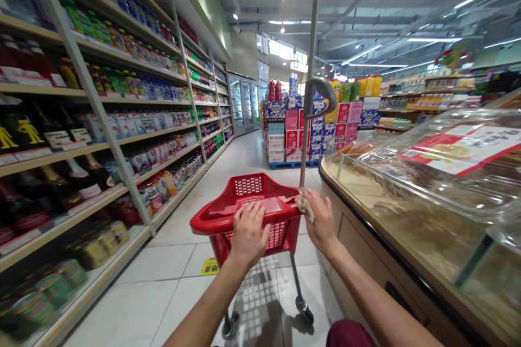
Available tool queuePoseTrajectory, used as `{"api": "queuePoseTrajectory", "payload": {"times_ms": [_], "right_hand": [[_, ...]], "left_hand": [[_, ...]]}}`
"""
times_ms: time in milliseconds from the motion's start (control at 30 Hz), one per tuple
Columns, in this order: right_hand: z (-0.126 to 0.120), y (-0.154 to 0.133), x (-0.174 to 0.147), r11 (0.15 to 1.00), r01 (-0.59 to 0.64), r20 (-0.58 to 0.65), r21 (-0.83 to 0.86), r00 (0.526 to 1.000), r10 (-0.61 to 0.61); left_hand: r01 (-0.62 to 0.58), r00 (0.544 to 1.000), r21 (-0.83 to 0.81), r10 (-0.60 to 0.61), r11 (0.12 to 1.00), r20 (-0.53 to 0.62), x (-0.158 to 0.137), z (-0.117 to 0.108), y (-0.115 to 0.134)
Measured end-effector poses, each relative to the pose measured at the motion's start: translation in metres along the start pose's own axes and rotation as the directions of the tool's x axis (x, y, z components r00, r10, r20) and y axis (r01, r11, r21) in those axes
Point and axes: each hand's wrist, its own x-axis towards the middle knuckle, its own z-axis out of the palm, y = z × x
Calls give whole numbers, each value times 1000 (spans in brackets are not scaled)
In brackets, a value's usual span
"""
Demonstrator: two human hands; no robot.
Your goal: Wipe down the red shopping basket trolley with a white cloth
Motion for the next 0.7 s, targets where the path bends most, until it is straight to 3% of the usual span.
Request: {"api": "queuePoseTrajectory", "payload": {"times_ms": [133, 167, 267, 333, 367, 500, 533, 633, 700], "right_hand": [[3, -14, -4, 962, 259, 96, 90, 959, -267], [2, -13, -4, 958, 273, 101, 92, 954, -282], [0, 0, -1, 997, 77, 36, 22, 996, -77], [-1, 5, 1, 999, -40, -14, 1, 999, 40], [-1, 3, 1, 1000, -26, -9, 9, 1000, 26], [0, -6, -2, 969, 234, 105, 80, 965, -241], [-1, -3, -2, 971, 227, 107, 73, 966, -234], [-3, 11, 3, 1000, 4, 29, -1, 1000, -4], [-2, 10, 5, 997, -70, 6, -14, 998, 70]], "left_hand": [[13, 1000, -23, -13, 1000, 10, 2, 1, 3], [11, 1000, -26, -10, 1000, 16, 2, 1, 3], [2, 1000, -25, -1, 1000, 23, 1, 3, 5], [-3, 1000, -20, 3, 1000, 22, 1, 4, 7], [-1, 1000, -16, 2, 1000, 22, 1, 4, 8], [-31, 997, 2, 31, 1000, 64, 2, 0, 9], [-39, 997, 16, 37, 999, 72, 2, -2, 7], [5, 998, 83, -10, 997, 66, 1, -9, -3], [45, 997, 106, -52, 993, 63, 1, -10, -8]]}}
